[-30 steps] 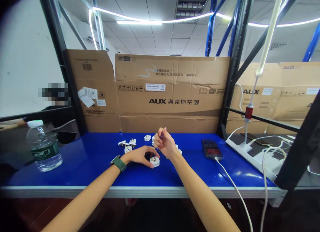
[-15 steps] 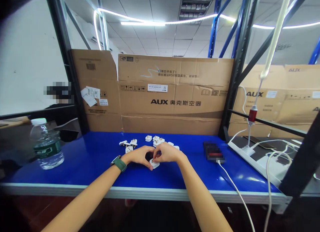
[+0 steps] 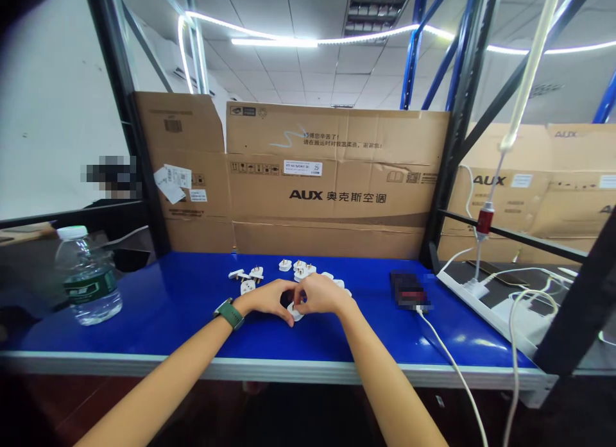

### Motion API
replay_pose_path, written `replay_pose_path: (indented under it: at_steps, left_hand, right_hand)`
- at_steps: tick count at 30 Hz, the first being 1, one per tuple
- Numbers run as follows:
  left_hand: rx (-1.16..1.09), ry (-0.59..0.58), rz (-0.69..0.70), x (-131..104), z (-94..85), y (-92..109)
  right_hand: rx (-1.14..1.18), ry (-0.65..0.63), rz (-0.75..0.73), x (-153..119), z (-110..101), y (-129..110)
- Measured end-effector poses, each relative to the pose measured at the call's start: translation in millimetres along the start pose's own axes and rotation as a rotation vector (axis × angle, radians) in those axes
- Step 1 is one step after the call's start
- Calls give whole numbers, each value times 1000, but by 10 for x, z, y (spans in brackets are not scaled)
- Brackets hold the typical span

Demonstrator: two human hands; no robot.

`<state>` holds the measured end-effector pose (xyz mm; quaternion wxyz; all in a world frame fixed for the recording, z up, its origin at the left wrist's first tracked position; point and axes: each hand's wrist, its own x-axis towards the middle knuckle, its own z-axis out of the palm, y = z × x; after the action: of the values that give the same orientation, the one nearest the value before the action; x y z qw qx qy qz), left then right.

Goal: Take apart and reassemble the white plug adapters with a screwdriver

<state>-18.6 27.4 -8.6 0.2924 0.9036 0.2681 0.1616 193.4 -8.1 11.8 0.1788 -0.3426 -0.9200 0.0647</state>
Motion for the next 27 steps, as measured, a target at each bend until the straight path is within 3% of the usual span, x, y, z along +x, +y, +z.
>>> replay_pose_path:
  at_steps: [20, 24, 27]
  left_hand:
    - [6, 18, 20, 2, 6, -21]
    - [23, 18, 4, 3, 8, -32]
    - [26, 17, -41, -7, 4, -52]
  right_hand:
    - [-163, -42, -7, -12, -21, -154]
    - [-101, 5, -21, -44, -111, -145]
    - [-70, 108, 43, -78, -200, -65]
